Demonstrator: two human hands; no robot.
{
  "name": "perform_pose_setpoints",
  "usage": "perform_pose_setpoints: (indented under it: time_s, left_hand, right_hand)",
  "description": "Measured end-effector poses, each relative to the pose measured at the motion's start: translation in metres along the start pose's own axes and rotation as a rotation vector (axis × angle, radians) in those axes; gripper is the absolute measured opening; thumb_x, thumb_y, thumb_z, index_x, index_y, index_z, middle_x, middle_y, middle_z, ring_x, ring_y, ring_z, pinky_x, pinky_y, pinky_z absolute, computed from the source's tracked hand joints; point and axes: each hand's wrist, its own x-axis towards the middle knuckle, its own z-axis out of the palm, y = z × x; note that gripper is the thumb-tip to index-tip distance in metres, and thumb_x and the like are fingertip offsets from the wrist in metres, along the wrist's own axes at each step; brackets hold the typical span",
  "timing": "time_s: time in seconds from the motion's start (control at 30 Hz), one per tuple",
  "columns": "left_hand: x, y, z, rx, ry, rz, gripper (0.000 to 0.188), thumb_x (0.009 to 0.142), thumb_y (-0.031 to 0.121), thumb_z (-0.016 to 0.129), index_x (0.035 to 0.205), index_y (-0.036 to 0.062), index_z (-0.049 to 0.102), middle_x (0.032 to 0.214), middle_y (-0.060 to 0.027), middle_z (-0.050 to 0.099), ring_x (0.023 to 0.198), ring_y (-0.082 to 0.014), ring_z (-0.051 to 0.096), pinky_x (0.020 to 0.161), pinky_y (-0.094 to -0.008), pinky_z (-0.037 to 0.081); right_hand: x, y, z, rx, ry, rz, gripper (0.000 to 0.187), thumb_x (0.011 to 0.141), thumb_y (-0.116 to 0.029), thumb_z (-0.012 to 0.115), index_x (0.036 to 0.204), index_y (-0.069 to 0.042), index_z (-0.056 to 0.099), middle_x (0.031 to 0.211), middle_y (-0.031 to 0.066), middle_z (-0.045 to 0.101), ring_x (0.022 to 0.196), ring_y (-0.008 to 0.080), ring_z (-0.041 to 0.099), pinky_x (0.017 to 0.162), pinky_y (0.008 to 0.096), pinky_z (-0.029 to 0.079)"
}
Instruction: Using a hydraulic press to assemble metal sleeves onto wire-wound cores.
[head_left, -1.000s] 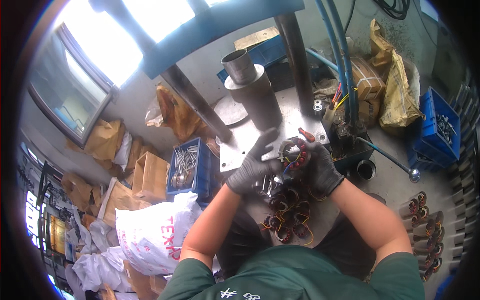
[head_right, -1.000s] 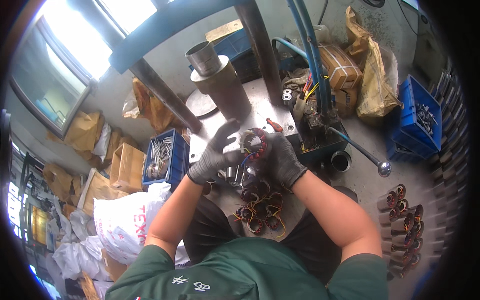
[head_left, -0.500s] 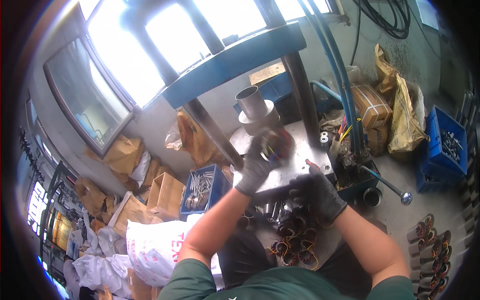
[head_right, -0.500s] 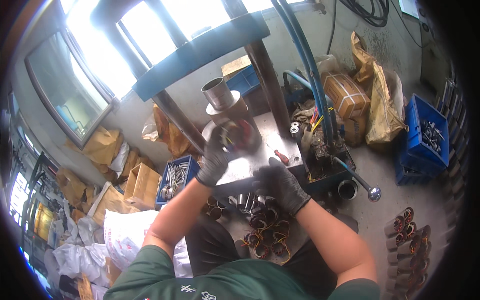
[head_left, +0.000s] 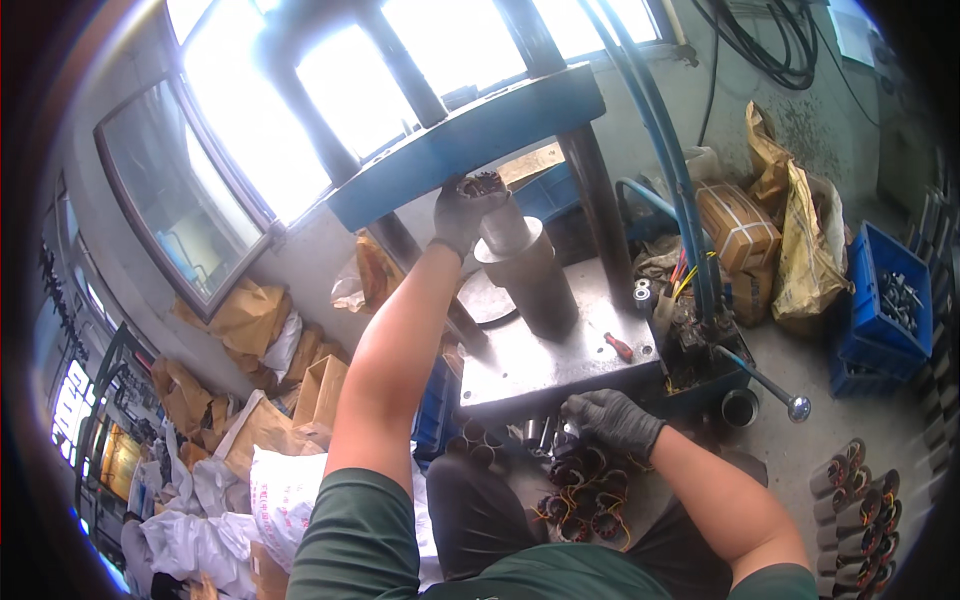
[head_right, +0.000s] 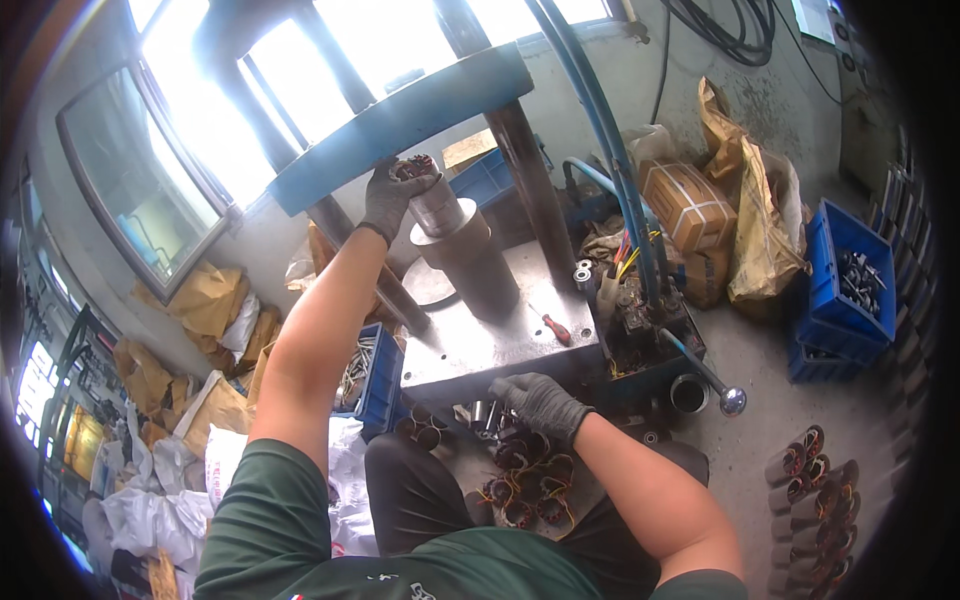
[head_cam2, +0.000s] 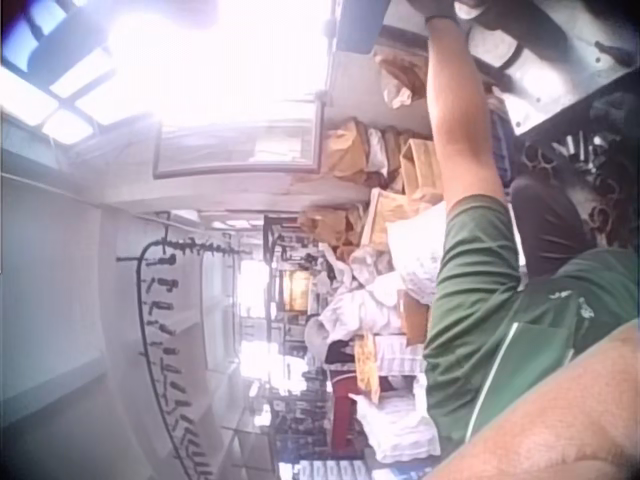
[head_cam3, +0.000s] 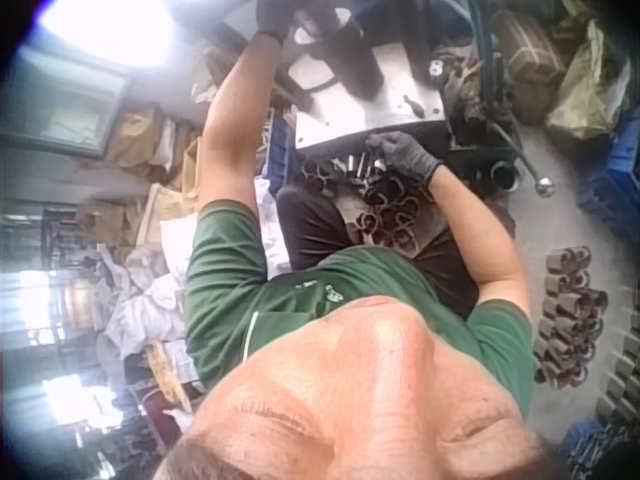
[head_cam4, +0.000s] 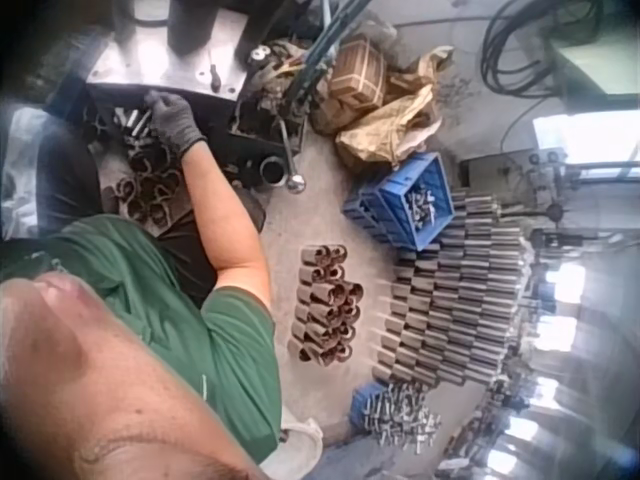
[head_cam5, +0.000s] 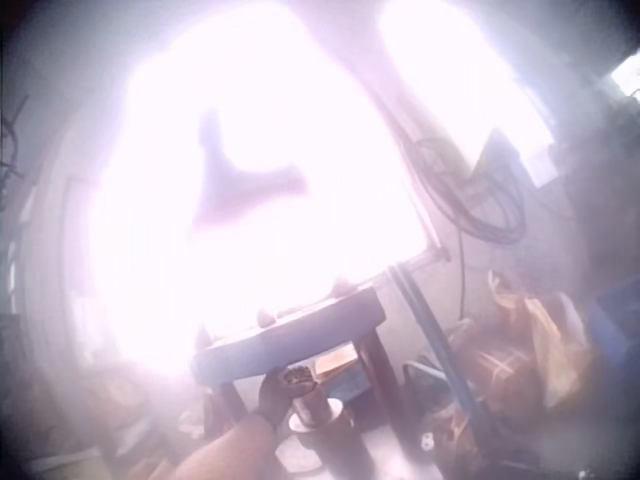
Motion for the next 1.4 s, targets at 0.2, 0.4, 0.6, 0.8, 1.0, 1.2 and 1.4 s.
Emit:
perform_pose_setpoints:
  time_s: [0.2, 0.4, 0.6, 0.8, 1.0, 1.2, 1.4]
  left_hand:
    - [0.025, -0.017, -0.001, 0.095, -0.102, -0.114, 0.045, 0.08, 0.022, 0.092, 0.114, 0.001, 0.071, 0.108, -0.0071, 0.075, 0.098, -0.0159, 0.07, 0.091, -0.0287, 0.055]
    - [0.02, -0.027, 0.002, -0.005, -0.136, -0.063, 0.038, 0.085, 0.019, 0.087, 0.113, -0.0019, 0.072, 0.108, -0.0071, 0.076, 0.099, -0.0142, 0.07, 0.091, -0.0284, 0.055]
    - [0.002, -0.037, 0.009, 0.201, 0.008, 0.085, 0.088, 0.085, 0.021, 0.088, 0.152, -0.0105, 0.041, 0.115, -0.0134, 0.071, 0.102, -0.0171, 0.069, 0.095, -0.0294, 0.056]
    - [-0.045, -0.044, -0.015, -0.241, 0.055, -0.158, 0.088, 0.093, 0.028, 0.082, 0.156, -0.0091, 0.034, 0.113, -0.0126, 0.073, 0.108, -0.0188, 0.069, 0.098, -0.0311, 0.054]
    - [-0.182, -0.108, -0.089, -0.337, 0.208, -0.036, 0.048, 0.099, 0.008, 0.072, 0.143, -0.0018, 0.055, 0.113, -0.0069, 0.071, 0.103, -0.0128, 0.067, 0.093, -0.0259, 0.054]
    - [-0.364, -0.277, -0.165, -0.009, 0.499, -0.225, 0.039, 0.1, 0.011, 0.07, 0.137, 0.0006, 0.06, 0.115, -0.0039, 0.068, 0.105, -0.0129, 0.063, 0.095, -0.0292, 0.053]
    - [-0.542, -0.386, -0.144, 0.526, 0.172, -0.719, 0.056, 0.087, 0.028, 0.078, 0.139, 0.0121, 0.064, 0.135, -0.0221, 0.066, 0.131, -0.0369, 0.062, 0.113, -0.0439, 0.048]
  right_hand:
    - [-0.016, -0.027, -0.003, -0.831, -0.161, -0.13, 0.056, 0.108, -0.054, 0.05, 0.139, -0.012, 0.068, 0.126, 0.0228, 0.072, 0.121, 0.0412, 0.067, 0.107, 0.0472, 0.051]
    - [-0.027, -0.021, 0.004, -1.014, -0.214, -0.169, 0.072, 0.099, -0.071, 0.053, 0.141, -0.014, 0.067, 0.129, 0.0188, 0.072, 0.122, 0.0371, 0.067, 0.111, 0.0511, 0.047]
    - [-0.023, -0.042, 0.001, -1.183, -0.609, 0.064, 0.067, 0.095, -0.073, 0.055, 0.117, -0.015, 0.081, 0.125, 0.0126, 0.074, 0.111, 0.0346, 0.071, 0.105, 0.0502, 0.051]
    - [-0.017, -0.011, -0.014, -0.849, -0.238, -0.405, 0.023, 0.079, -0.004, 0.076, 0.102, -0.003, 0.077, 0.124, 0.0206, 0.071, 0.11, 0.0383, 0.071, 0.098, 0.0401, 0.057]
    - [-0.033, -0.03, -0.023, -0.327, 0.165, -0.194, 0.029, 0.086, 0.017, 0.057, 0.108, 0.002, 0.066, 0.121, 0.0156, 0.073, 0.11, 0.0209, 0.071, 0.094, 0.0322, 0.059]
    - [-0.057, -0.046, -0.027, -0.192, 0.27, -0.279, 0.029, 0.091, 0.016, 0.051, 0.111, -0.003, 0.061, 0.117, 0.0179, 0.075, 0.119, 0.0224, 0.069, 0.105, 0.0395, 0.056]
    - [-0.081, -0.058, -0.05, -0.807, 0.233, -0.413, 0.02, 0.095, 0.012, 0.055, 0.109, -0.002, 0.059, 0.128, 0.0223, 0.071, 0.133, 0.0348, 0.062, 0.124, 0.051, 0.035]
